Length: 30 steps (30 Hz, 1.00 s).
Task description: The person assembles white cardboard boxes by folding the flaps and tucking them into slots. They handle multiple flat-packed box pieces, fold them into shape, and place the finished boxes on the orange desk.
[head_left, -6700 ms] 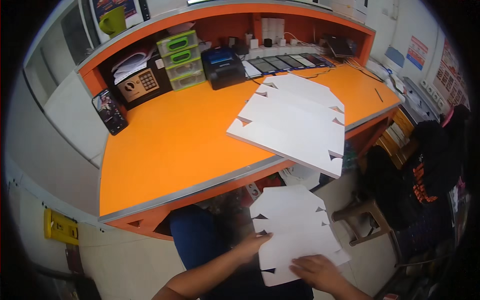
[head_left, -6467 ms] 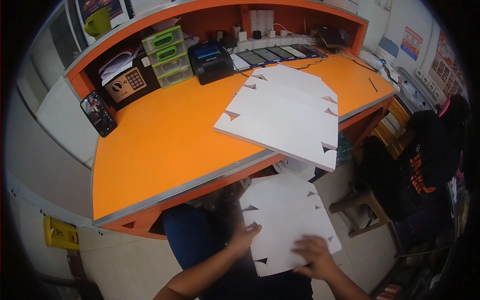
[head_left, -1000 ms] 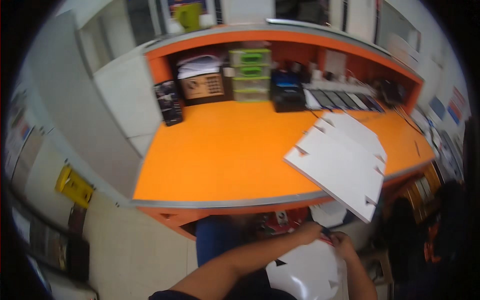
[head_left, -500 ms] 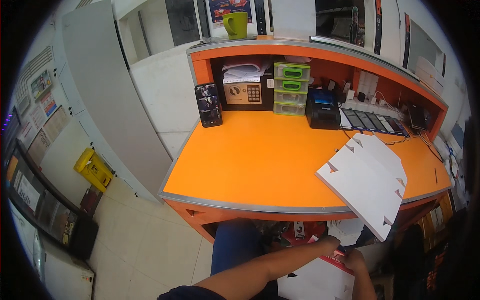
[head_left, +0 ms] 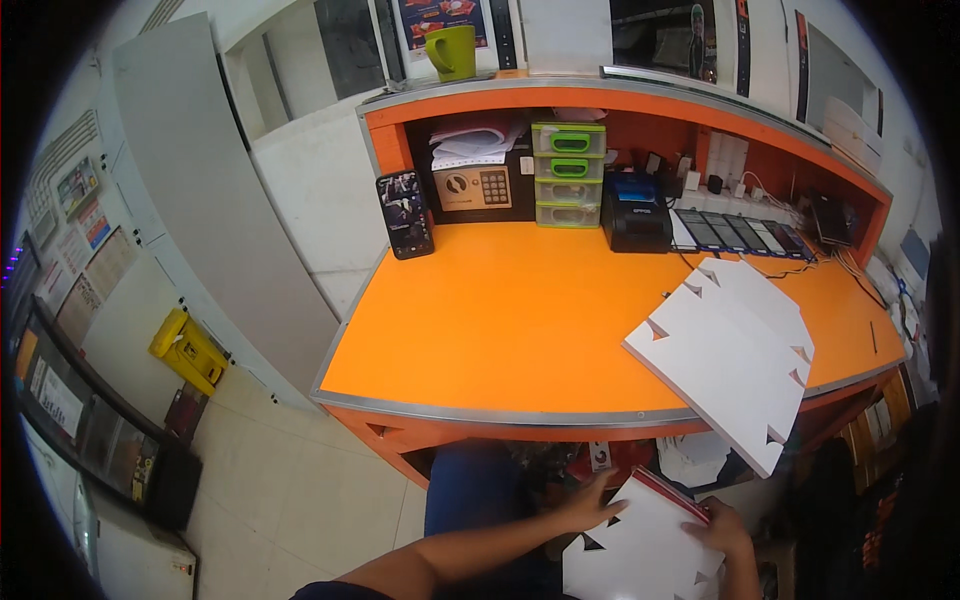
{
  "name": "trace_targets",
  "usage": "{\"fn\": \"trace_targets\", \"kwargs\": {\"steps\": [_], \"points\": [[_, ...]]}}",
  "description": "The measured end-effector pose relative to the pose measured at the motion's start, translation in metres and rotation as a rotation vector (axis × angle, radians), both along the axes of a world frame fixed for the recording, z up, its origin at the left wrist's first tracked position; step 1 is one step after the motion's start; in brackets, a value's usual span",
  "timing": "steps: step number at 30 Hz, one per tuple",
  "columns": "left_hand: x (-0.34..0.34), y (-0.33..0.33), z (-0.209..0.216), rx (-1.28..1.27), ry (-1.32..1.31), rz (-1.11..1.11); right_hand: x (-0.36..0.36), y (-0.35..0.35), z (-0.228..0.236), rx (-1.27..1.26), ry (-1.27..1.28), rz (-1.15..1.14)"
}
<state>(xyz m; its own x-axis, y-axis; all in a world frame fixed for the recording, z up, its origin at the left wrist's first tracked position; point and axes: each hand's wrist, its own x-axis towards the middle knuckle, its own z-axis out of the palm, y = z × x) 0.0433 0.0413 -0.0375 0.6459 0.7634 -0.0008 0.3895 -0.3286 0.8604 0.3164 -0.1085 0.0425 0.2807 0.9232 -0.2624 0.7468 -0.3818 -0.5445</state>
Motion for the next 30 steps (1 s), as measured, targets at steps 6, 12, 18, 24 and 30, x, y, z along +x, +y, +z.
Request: {"fn": "trace_targets", "kwargs": {"steps": [6, 12, 18, 24, 30], "points": [[-0.058, -0.041, -0.019, -1.020, -0.220, -0.316, 0.043, 0.010, -0.007, -0.138, 0.058, -0.223], [-0.060, -0.032, -0.020, -1.402, -0.734, -0.148, 0.061, -0.006, 0.036, 0.036, 0.524, -0.584], [-0.043, -0.027, 0.010, -1.264, -0.715, -0.102, -0.004, -0.031, 0.021, 0.010, 0.884, -0.753], [-0.036, 0.002, 0.008, -1.173, -0.562, 0.169, -0.123, -0.056, -0.040, 0.411, 1.268, -0.916], [-0.037, 0.026, 0.016, -0.977, -0.463, 0.092, -0.155, -0.062, -0.027, 0.414, 1.115, -0.883]]}}
